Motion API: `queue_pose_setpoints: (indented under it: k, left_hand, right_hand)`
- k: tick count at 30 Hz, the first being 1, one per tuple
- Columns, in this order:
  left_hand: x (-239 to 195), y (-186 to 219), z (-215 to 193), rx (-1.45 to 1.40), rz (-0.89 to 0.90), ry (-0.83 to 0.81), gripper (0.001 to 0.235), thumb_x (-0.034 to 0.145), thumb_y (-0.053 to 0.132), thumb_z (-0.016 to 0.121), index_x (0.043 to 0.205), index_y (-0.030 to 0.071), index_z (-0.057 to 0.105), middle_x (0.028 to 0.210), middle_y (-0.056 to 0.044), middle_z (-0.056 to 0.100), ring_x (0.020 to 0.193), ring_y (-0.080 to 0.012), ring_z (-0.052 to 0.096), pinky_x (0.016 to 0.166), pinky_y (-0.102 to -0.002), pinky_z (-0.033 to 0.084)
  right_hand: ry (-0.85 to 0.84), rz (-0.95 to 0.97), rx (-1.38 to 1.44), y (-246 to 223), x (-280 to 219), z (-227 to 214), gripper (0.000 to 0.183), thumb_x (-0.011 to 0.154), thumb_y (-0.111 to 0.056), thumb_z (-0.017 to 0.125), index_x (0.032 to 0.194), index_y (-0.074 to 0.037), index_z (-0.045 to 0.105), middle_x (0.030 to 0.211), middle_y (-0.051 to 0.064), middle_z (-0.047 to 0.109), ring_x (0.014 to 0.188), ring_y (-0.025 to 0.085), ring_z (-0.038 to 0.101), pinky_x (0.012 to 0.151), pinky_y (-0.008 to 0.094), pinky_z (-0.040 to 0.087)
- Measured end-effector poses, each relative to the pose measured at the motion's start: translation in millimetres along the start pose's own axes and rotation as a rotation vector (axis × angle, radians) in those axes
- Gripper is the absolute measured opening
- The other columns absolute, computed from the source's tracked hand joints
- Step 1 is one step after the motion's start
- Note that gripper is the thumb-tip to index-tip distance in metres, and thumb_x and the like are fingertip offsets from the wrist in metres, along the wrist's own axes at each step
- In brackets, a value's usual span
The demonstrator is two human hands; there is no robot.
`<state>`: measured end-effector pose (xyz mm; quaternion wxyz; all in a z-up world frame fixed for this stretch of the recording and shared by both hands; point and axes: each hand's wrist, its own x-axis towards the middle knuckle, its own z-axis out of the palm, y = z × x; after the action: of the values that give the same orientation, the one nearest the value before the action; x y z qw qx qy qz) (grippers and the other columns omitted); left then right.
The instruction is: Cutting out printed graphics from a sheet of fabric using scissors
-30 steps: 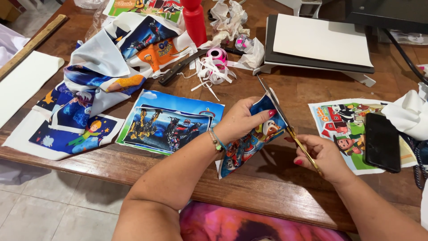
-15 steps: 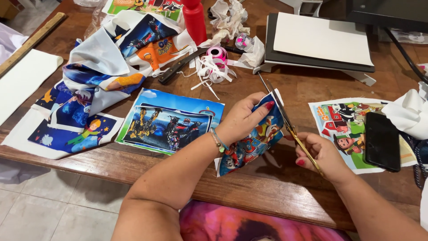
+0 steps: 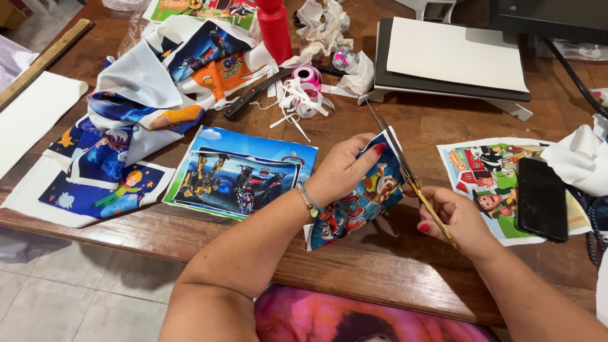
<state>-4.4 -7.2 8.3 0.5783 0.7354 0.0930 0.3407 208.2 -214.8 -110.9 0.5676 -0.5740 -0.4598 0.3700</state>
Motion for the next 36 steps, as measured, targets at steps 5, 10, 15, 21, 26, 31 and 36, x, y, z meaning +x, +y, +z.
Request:
queue_pose_setpoints:
  k: [5,10,15,21,26,31,36]
  left_hand:
    - [-2,1,2,-0.016,-0.002,0.021,0.031,0.106,0.025,0.058,0.092,-0.002,0.067,0.097,-0.017,0.073,0.095,-0.0224,0.069,0.088,-0.043,0.056]
    - [-2,0,1,-0.03,0.016,0.028,0.031,0.106,0.024,0.058,0.09,-0.002,0.065,0.1,-0.017,0.073,0.097,-0.0223,0.069,0.089,-0.044,0.056]
    - [-1,-12,-1,-0.038,0.021,0.013,0.031,0.109,0.026,0.054,0.095,0.002,0.067,0.099,-0.011,0.072,0.099,-0.0183,0.067,0.089,-0.042,0.057]
    - [-3,-5,1,-0.031,0.02,0.009,0.032,0.107,0.023,0.056,0.088,-0.002,0.063,0.101,-0.017,0.073,0.096,-0.0239,0.069,0.089,-0.045,0.056]
    - [-5,-10,4,-0.003,0.013,-0.041,0.032,0.106,0.023,0.057,0.09,-0.004,0.065,0.106,-0.02,0.074,0.104,-0.0326,0.071,0.092,-0.049,0.055]
    - [-3,-15,4,-0.014,0.022,-0.05,0.03,0.106,0.023,0.058,0.094,-0.002,0.067,0.108,-0.017,0.074,0.108,-0.0275,0.07,0.093,-0.047,0.056]
    - [0,-12,2,0.004,-0.023,-0.054,0.031,0.107,0.027,0.056,0.09,0.003,0.067,0.085,-0.009,0.07,0.09,-0.0146,0.064,0.083,-0.039,0.057]
  right_hand:
    - [0.009,0.007,-0.003,-13,-2,5,0.068,0.071,-0.011,0.09,0.13,0.006,0.062,0.068,0.007,0.058,0.064,0.011,0.055,0.061,0.023,0.049]
    - [0.006,0.007,-0.014,-9,-1,3,0.067,0.071,-0.009,0.09,0.13,0.006,0.064,0.067,0.007,0.059,0.063,0.009,0.054,0.06,0.022,0.049]
    - [0.044,-0.015,-0.011,-10,-2,7,0.064,0.071,-0.006,0.09,0.128,0.007,0.064,0.067,0.005,0.06,0.064,0.007,0.051,0.061,0.021,0.045]
    - [0.018,0.005,0.002,0,-2,0,0.07,0.067,-0.012,0.093,0.129,0.006,0.064,0.065,0.006,0.06,0.061,0.008,0.053,0.058,0.022,0.048]
    - [0.014,0.008,-0.025,-4,0,2,0.073,0.066,-0.016,0.094,0.129,0.004,0.064,0.066,0.008,0.061,0.062,0.01,0.057,0.059,0.023,0.05]
    - [0.025,0.009,-0.021,1,-2,0,0.07,0.069,-0.014,0.093,0.129,0.005,0.062,0.068,0.008,0.061,0.063,0.01,0.057,0.061,0.022,0.05]
    - [0.036,0.007,-0.02,-3,-1,3,0.066,0.07,-0.01,0.092,0.128,0.006,0.065,0.066,0.006,0.059,0.062,0.009,0.053,0.06,0.021,0.048]
